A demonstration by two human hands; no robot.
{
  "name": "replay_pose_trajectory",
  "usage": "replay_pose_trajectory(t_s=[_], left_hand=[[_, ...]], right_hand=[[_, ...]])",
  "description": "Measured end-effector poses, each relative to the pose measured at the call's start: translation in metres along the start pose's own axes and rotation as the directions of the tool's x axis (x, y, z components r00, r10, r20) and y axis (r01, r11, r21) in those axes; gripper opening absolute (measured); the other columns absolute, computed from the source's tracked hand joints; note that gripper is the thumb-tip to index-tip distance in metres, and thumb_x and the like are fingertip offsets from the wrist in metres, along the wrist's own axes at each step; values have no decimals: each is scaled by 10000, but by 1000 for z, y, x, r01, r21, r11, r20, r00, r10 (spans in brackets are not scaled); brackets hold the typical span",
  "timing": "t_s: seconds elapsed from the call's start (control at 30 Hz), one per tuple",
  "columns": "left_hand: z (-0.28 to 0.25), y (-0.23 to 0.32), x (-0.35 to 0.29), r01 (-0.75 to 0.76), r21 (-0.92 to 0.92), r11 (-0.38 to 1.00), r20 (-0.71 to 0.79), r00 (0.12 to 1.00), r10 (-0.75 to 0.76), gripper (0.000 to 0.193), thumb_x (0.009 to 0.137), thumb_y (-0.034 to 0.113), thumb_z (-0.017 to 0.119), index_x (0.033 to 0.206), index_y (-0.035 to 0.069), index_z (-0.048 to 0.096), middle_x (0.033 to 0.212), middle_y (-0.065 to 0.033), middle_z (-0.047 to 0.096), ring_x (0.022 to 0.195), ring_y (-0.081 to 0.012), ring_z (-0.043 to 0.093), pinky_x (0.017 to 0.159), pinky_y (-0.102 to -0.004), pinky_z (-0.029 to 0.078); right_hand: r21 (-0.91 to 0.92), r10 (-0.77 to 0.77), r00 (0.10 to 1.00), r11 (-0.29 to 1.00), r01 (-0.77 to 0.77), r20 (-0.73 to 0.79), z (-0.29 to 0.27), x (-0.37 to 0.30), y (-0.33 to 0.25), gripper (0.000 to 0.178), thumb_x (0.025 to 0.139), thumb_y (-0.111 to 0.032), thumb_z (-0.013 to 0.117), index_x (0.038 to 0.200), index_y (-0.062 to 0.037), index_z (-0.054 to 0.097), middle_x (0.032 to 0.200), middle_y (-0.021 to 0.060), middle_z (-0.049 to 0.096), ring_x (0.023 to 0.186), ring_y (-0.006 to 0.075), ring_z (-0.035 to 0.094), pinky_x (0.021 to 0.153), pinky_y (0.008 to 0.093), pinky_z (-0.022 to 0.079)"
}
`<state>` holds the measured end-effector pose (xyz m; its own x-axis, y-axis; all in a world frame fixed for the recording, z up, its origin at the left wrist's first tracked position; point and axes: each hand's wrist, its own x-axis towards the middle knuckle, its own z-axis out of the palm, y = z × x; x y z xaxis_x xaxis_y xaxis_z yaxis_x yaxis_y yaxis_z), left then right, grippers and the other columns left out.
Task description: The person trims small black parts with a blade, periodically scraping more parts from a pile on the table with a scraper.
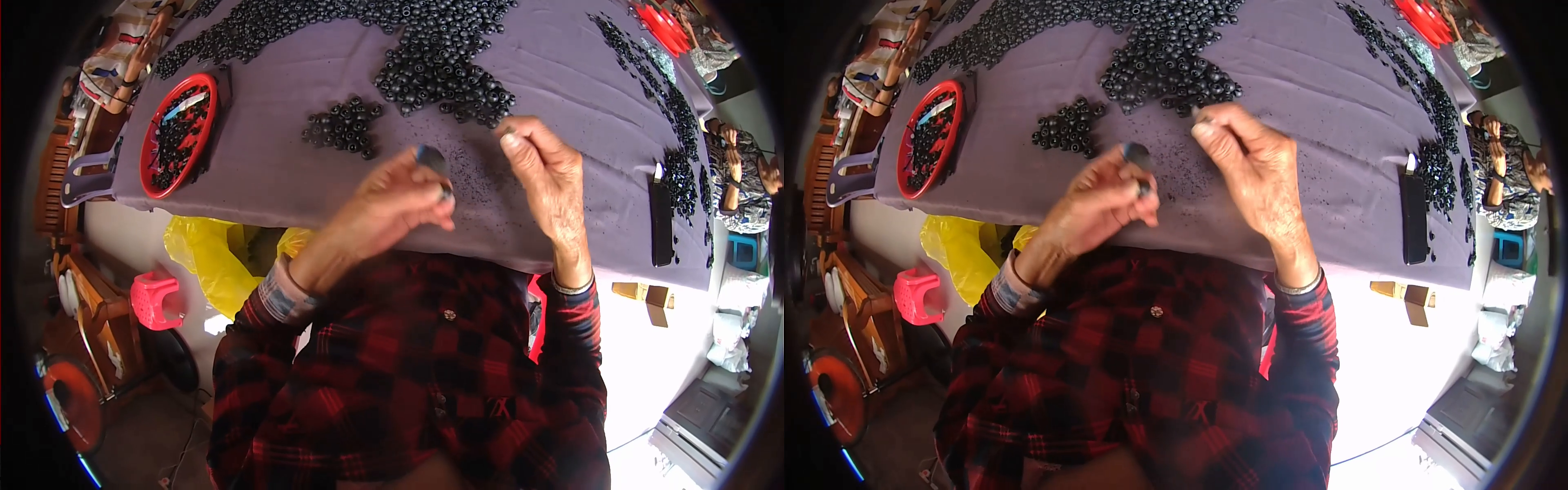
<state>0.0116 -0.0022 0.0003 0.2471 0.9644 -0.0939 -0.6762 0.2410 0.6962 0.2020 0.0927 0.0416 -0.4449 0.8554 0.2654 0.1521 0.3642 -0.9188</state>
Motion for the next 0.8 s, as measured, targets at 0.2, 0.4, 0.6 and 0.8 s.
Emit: replay_pose_trajectory(t_s=[0.2,0.4,0.6,0.8], left_hand=[[-11,4,3,-63,-31,998,-27,998,62,236,893,70,607,1101,69,495,902,-44,568,784,-139,537,716,-326,513],[-9,-2,-1,2,-55,998,-13,1000,-2,320,881,53,606,1161,59,449,969,-60,593,884,-179,632,707,-329,553],[-17,6,-10,156,4,988,101,983,-156,368,873,44,614,1195,48,438,921,-72,574,837,-189,631,676,-326,544],[-24,31,-21,110,520,847,-253,967,30,318,880,84,653,1151,18,502,871,-70,593,688,-124,578,638,-272,502]], right_hand=[[-41,-23,981,999,31,193,0,-8,2,198,912,-173,645,1010,-1,655,823,0,600,708,62,493,642,215,437],[28,-161,940,987,160,301,27,-19,-16,182,770,-71,757,918,-34,658,758,33,572,647,126,529,579,276,430],[68,-150,907,989,134,394,30,-16,-10,103,830,-76,707,817,-14,626,702,45,562,642,146,569,567,288,452],[-323,-101,945,924,205,312,26,23,6,120,828,-102,681,843,0,618,685,108,537,571,204,505,554,336,414]])
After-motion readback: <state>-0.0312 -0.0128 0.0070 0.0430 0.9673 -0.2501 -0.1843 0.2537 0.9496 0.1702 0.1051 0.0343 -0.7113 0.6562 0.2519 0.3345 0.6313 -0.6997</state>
